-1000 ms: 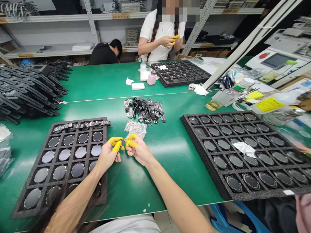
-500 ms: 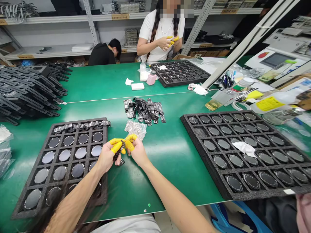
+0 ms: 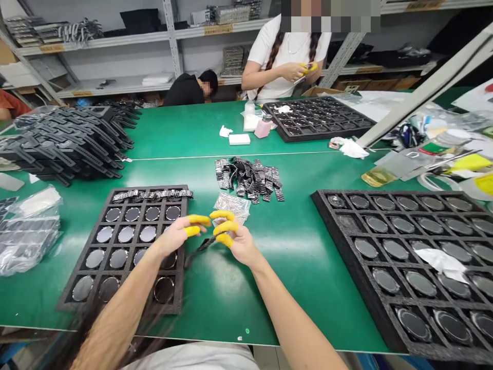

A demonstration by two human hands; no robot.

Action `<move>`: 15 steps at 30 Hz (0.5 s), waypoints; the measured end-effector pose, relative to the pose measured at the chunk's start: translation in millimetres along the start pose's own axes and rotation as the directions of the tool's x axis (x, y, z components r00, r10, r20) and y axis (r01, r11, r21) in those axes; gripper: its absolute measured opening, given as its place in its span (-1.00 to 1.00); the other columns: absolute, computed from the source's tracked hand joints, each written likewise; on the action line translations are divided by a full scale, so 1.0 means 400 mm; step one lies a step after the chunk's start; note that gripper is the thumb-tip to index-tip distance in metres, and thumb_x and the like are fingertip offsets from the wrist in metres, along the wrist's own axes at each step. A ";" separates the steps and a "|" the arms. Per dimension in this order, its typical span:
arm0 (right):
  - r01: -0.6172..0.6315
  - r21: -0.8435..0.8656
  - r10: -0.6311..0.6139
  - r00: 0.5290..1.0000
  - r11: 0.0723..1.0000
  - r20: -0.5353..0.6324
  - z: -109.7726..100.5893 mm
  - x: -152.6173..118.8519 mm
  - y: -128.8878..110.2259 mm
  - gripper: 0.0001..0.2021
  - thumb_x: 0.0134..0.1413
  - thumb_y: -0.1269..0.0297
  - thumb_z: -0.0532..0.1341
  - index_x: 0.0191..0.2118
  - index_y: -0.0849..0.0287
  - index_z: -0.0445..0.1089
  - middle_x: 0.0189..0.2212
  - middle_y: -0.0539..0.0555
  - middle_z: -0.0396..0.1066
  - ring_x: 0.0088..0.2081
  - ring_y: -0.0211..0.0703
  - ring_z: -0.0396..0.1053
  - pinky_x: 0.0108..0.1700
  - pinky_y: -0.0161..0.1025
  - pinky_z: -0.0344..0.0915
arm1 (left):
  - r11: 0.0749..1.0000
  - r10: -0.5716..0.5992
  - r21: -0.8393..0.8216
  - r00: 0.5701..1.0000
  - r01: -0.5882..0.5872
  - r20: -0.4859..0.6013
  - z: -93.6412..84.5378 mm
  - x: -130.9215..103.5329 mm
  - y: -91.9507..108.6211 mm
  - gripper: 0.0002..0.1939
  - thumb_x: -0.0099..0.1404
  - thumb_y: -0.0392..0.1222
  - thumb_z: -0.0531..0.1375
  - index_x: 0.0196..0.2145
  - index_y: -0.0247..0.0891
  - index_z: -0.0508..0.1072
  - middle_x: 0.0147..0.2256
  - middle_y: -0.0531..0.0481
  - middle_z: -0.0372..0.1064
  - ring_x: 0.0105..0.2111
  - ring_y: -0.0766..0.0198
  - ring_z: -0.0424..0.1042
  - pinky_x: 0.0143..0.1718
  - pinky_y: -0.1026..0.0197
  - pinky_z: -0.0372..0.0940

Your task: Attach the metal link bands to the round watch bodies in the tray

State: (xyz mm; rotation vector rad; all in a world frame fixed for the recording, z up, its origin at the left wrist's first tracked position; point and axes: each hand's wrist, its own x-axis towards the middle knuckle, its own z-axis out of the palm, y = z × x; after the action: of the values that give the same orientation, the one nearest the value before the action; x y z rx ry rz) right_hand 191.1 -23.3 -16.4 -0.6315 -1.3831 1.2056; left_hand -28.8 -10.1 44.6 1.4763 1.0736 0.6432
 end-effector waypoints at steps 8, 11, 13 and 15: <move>-0.149 0.307 0.222 0.950 0.940 -0.219 0.052 0.002 -0.032 -0.64 0.09 -0.11 0.50 -0.24 0.03 0.49 -0.23 0.06 0.61 -0.31 -0.04 0.60 -0.22 -0.04 0.60 | 0.135 -0.140 0.952 0.957 0.273 -0.255 -0.142 0.003 0.071 -0.69 0.41 -0.36 0.10 -0.04 -0.47 0.61 0.08 -0.49 0.40 0.15 -0.28 0.33 0.08 -0.25 0.36; -0.204 0.314 0.283 0.931 0.927 -0.229 0.064 -0.005 -0.029 -0.61 0.05 -0.12 0.52 -0.24 0.05 0.51 -0.29 0.09 0.61 -0.37 -0.06 0.59 -0.33 -0.14 0.57 | 0.066 -0.217 0.983 0.964 0.171 -0.153 -0.150 0.030 0.092 -0.74 0.34 -0.35 0.23 -0.05 -0.37 0.63 0.10 -0.41 0.44 0.17 -0.20 0.34 0.16 -0.21 0.32; -0.238 0.300 0.311 0.923 0.924 -0.224 0.069 -0.010 -0.020 -0.60 0.04 -0.14 0.51 -0.25 0.07 0.53 -0.31 0.12 0.61 -0.39 -0.05 0.58 -0.34 -0.16 0.56 | 0.028 -0.257 0.991 0.959 0.128 -0.117 -0.147 0.051 0.097 -0.73 0.29 -0.35 0.27 -0.06 -0.34 0.64 0.09 -0.39 0.47 0.15 -0.17 0.37 0.16 -0.18 0.32; -0.267 0.271 0.327 0.923 0.925 -0.204 0.072 -0.015 -0.012 -0.60 0.04 -0.14 0.51 -0.25 0.08 0.55 -0.33 0.13 0.60 -0.39 -0.04 0.58 -0.34 -0.15 0.55 | -0.004 -0.264 0.994 0.959 0.107 -0.104 -0.138 0.069 0.094 -0.73 0.27 -0.35 0.28 -0.07 -0.37 0.64 0.06 -0.43 0.49 0.13 -0.19 0.39 0.14 -0.17 0.33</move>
State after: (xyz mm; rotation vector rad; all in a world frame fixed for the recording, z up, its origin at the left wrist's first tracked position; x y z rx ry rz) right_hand 166.6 -38.8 -9.4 -0.8114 -0.9358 1.4566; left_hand -54.7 42.3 87.3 2.4515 1.7421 -0.7297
